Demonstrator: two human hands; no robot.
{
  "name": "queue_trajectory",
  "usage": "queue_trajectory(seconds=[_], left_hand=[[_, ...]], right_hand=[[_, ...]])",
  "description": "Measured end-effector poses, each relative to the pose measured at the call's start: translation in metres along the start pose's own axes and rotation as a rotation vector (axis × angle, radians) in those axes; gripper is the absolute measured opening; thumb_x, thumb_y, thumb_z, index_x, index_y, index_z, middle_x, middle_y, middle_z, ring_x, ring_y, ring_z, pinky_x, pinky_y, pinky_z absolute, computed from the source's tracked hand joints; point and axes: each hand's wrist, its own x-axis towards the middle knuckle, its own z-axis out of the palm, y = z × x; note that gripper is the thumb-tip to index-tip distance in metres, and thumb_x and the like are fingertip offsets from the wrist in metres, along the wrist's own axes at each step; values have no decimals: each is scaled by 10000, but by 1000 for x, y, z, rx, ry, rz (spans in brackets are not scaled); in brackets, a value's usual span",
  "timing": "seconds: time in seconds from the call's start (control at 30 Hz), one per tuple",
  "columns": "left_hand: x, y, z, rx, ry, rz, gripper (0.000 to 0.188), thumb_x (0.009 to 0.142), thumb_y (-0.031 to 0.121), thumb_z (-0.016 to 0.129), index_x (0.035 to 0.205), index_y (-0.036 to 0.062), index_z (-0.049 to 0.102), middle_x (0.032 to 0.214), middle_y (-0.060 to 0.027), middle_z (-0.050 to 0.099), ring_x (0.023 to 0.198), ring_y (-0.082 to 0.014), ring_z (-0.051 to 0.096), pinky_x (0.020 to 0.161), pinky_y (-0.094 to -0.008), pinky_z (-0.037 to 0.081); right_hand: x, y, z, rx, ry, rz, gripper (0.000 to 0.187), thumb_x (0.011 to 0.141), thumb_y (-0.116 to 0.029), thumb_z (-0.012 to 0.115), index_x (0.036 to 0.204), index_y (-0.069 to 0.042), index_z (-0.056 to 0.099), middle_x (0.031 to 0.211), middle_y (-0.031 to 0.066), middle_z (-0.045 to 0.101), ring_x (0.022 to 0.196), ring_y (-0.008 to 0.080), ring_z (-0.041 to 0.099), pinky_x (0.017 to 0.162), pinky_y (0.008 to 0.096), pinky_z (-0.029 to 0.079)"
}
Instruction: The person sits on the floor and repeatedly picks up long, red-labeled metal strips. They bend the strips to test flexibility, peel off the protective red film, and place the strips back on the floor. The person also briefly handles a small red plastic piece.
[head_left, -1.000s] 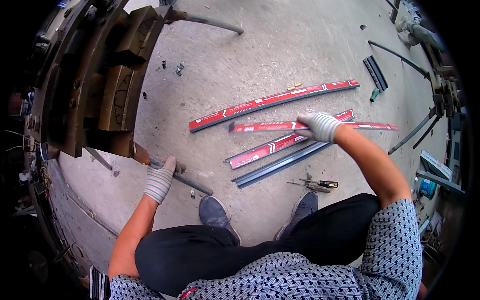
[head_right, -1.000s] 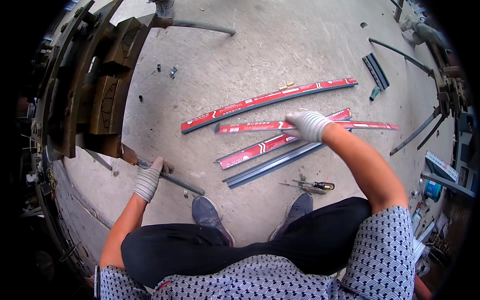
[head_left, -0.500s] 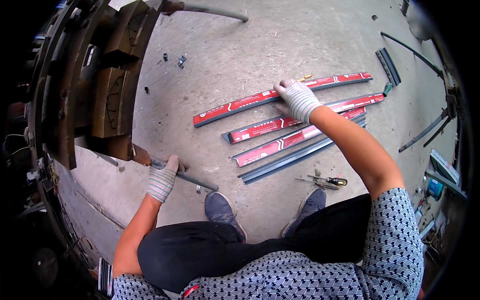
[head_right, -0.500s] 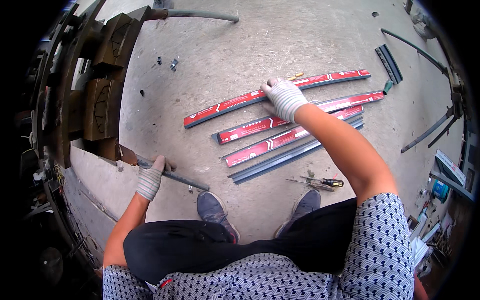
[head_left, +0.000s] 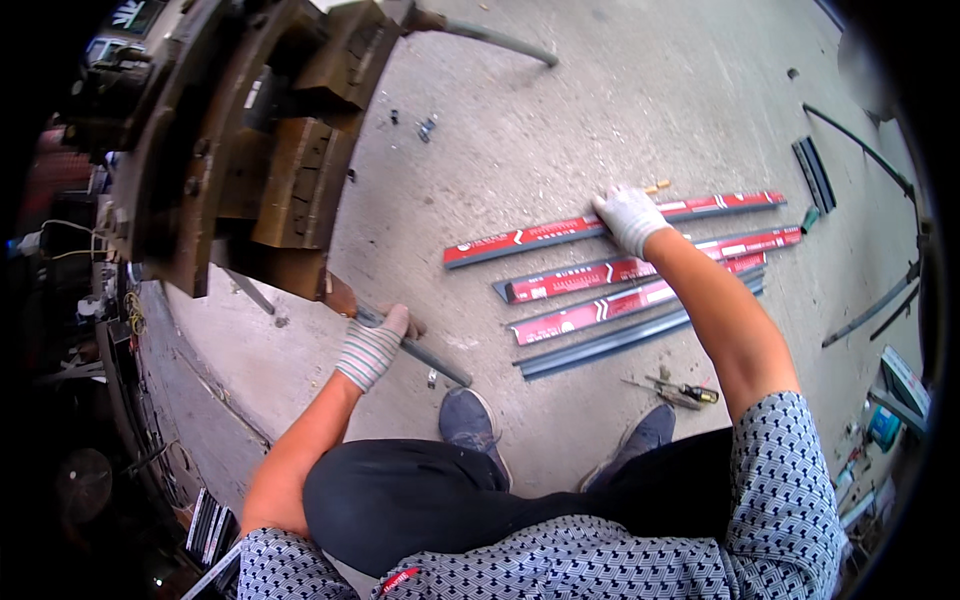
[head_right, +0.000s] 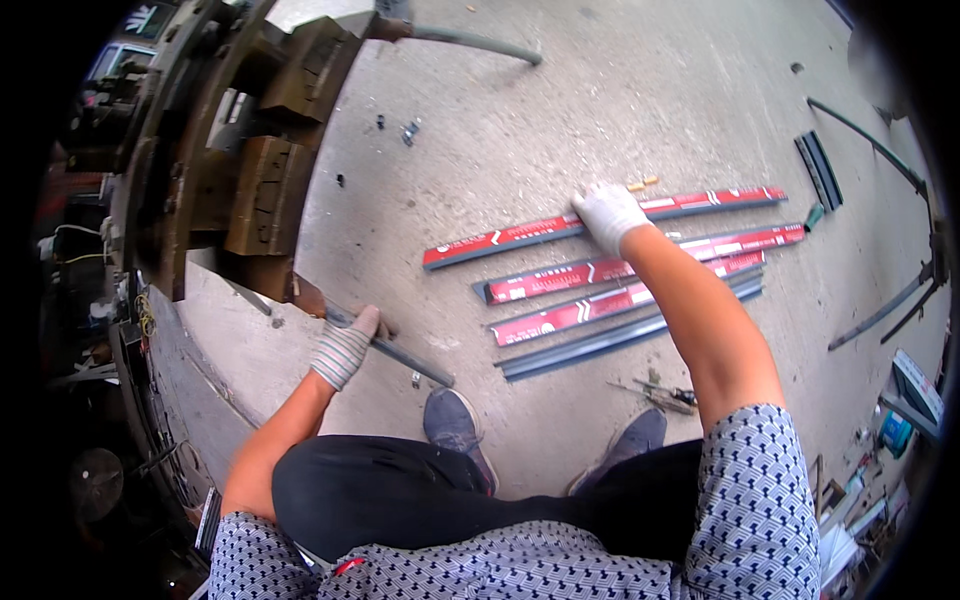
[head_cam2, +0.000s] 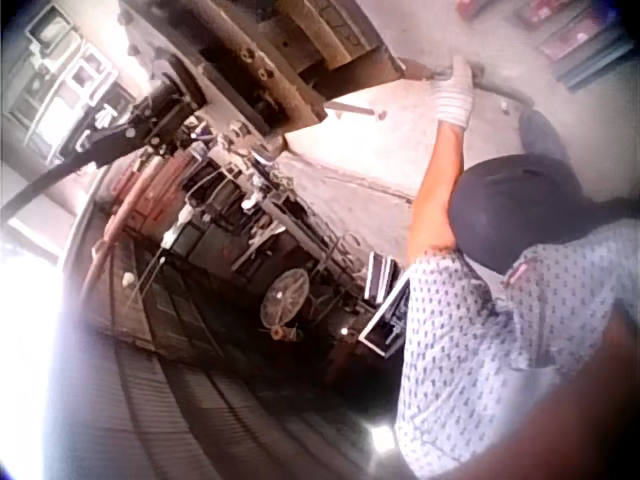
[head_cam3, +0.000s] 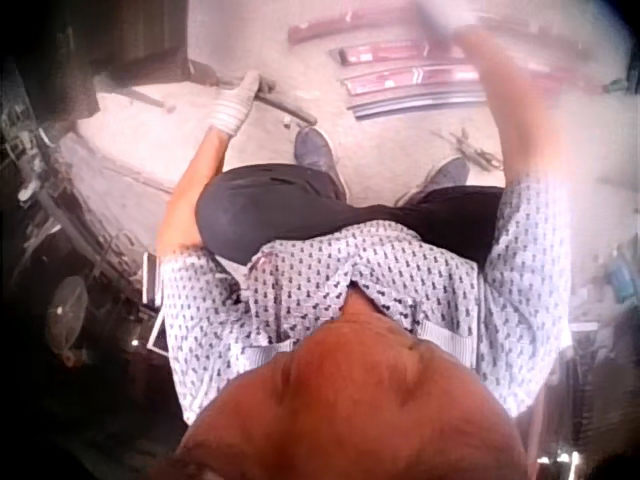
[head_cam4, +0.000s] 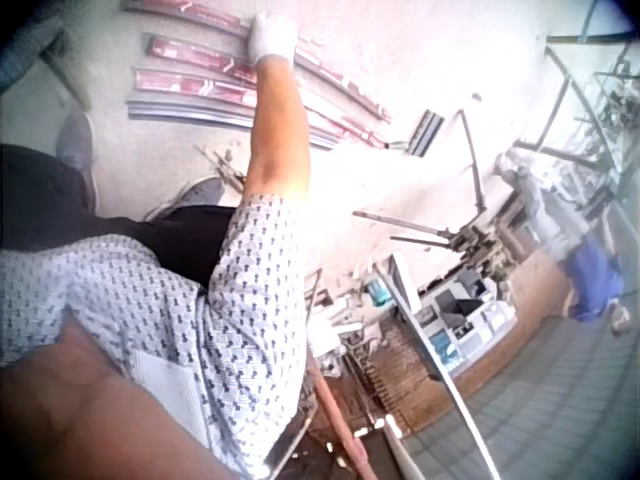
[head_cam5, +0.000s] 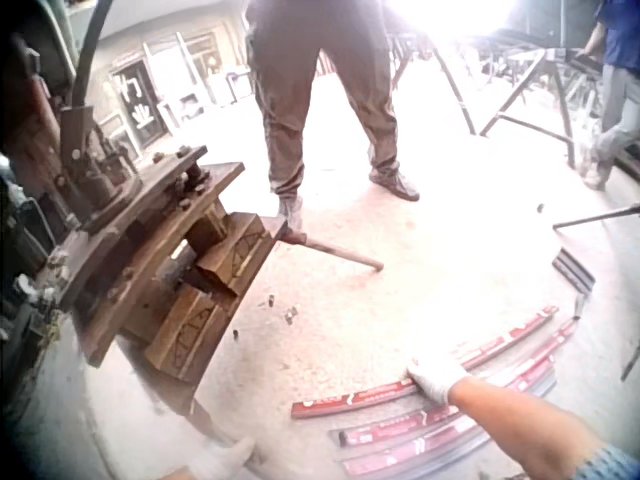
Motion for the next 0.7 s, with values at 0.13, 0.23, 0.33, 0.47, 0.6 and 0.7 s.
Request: queue_trajectory(seconds=[0.13,0.23,0.33,0.47,0.6,0.7], left_hand=[[1,2,1,14,1,-6,472,1044,275,473,724,-4,678,797,-106,742,798,-198,681,795,-356,538],[-1,9,0,119,2,16,475,1042,287,472,746,3,711,786,-93,737,789,-191,676,793,-356,536],[-3,8,-1,136,30,-13,472,1038,311,489,782,9,747,773,-85,733,775,-191,673,794,-358,540],[0,4,0,116,27,18,457,1031,313,506,806,8,762,774,-91,739,772,-196,677,801,-366,546],[3,-3,0,67,25,13,456,1033,317,512,818,4,766,781,-88,749,765,-193,687,789,-365,557],[2,-13,-1,45,51,13,464,1037,325,512,823,1,766,786,-84,755,762,-189,693,780,-357,563]], right_hand=[[-8,9,-5,-1,-14,-14,306,844,-137,721,1137,-71,658,1104,197,675,1090,370,663,939,465,548],[-17,12,-11,29,29,33,339,819,-146,753,1133,-63,658,1109,200,677,1092,371,665,950,458,548],[-33,16,-36,129,35,53,414,786,-151,795,1153,-54,631,1107,209,680,1082,378,667,952,459,547],[-51,27,-60,157,132,-13,494,839,-161,770,1279,-52,572,1078,208,678,1040,403,664,910,476,545],[-68,31,-82,214,299,-1,599,904,-237,748,1449,-100,539,1012,238,672,929,426,668,827,485,544],[-83,28,-110,283,298,-6,610,932,-300,732,1485,-143,524,1001,240,660,900,428,665,798,485,540]])
